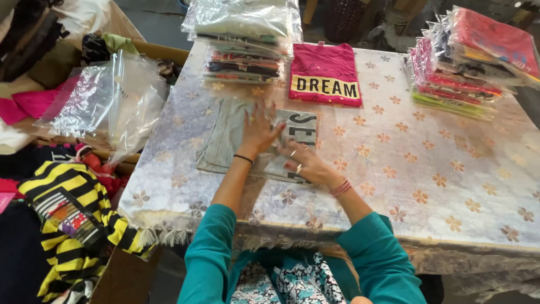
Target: The person folds a dark blue t-shirt and a green t-shirt on a table covered with a floral tablecloth. They smooth out the fabric, fold the sleeves and sides, and then fold the shirts into neat rectangles, placing them on a stack of other folded clothes.
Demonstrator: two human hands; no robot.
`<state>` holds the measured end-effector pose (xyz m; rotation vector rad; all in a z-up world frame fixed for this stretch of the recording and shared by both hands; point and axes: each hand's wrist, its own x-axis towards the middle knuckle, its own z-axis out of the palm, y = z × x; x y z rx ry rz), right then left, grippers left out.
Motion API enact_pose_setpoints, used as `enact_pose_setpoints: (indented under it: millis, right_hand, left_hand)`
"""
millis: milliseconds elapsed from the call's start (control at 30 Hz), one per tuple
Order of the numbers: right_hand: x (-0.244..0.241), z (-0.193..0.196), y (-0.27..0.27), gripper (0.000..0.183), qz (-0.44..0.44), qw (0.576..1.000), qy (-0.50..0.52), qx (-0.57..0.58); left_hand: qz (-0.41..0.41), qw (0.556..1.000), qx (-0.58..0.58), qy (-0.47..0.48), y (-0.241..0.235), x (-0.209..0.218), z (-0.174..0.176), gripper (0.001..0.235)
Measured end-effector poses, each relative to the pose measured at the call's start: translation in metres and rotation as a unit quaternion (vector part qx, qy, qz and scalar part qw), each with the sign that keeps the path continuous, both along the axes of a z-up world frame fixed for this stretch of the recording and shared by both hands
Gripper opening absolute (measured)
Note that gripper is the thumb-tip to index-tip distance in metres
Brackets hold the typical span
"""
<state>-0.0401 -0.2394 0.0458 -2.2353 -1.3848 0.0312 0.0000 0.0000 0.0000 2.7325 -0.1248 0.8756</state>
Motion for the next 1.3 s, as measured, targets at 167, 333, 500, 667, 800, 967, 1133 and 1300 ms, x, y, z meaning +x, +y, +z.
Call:
enact_pose_setpoints:
  millis: [167, 333, 500, 667, 800, 967, 1133, 1300]
  right_hand:
    - [0.075, -0.026, -0.023, 0.055, -0.274, 0.944, 0.030, 0.183]
    - [0.100, -0.001, -0.005, 0.047, -0.387, 0.892, 0.190, 0.135]
    - [0.125, -0.033, 0.003, 0.024, -0.423, 0.902, 0.037, 0.078]
    - [0.132, -0.024, -0.026, 0.020, -0.377, 0.882, 0.201, 0.198]
    - [0.154, -0.040, -0.067, 0.025, -0.387, 0.848, 0.297, 0.208]
    - [0.110, -0.007, -0.060, 0.040, -0.439, 0.888, 0.045, 0.131]
    - [0.081, -0.002, -0.007, 0.046, -0.318, 0.937, -0.043, 0.142]
    - [0.013, 0.006, 0.067, 0.063, -0.082, 0.991, -0.086, 0.057]
  left_hand:
    - [-0.012, 0.985, 0.031, 0.168, -0.027, -0.009, 0.002, 0.094]
    - [-0.097, 0.964, 0.050, 0.241, -0.084, -0.056, 0.056, 0.117]
    - [-0.123, 0.970, 0.045, 0.203, -0.128, -0.101, 0.015, 0.115]
    - [-0.062, 0.984, 0.141, 0.086, -0.133, -0.116, -0.022, 0.075]
    - [-0.171, 0.982, 0.063, 0.044, -0.138, -0.141, 0.025, 0.073]
    - [-0.146, 0.974, 0.170, 0.011, -0.135, -0.117, -0.029, 0.049]
    - [-0.206, 0.974, 0.026, 0.094, -0.109, -0.141, 0.038, 0.039]
    - [0.112, 0.990, -0.071, -0.058, 0.008, -0.137, 0.080, 0.033]
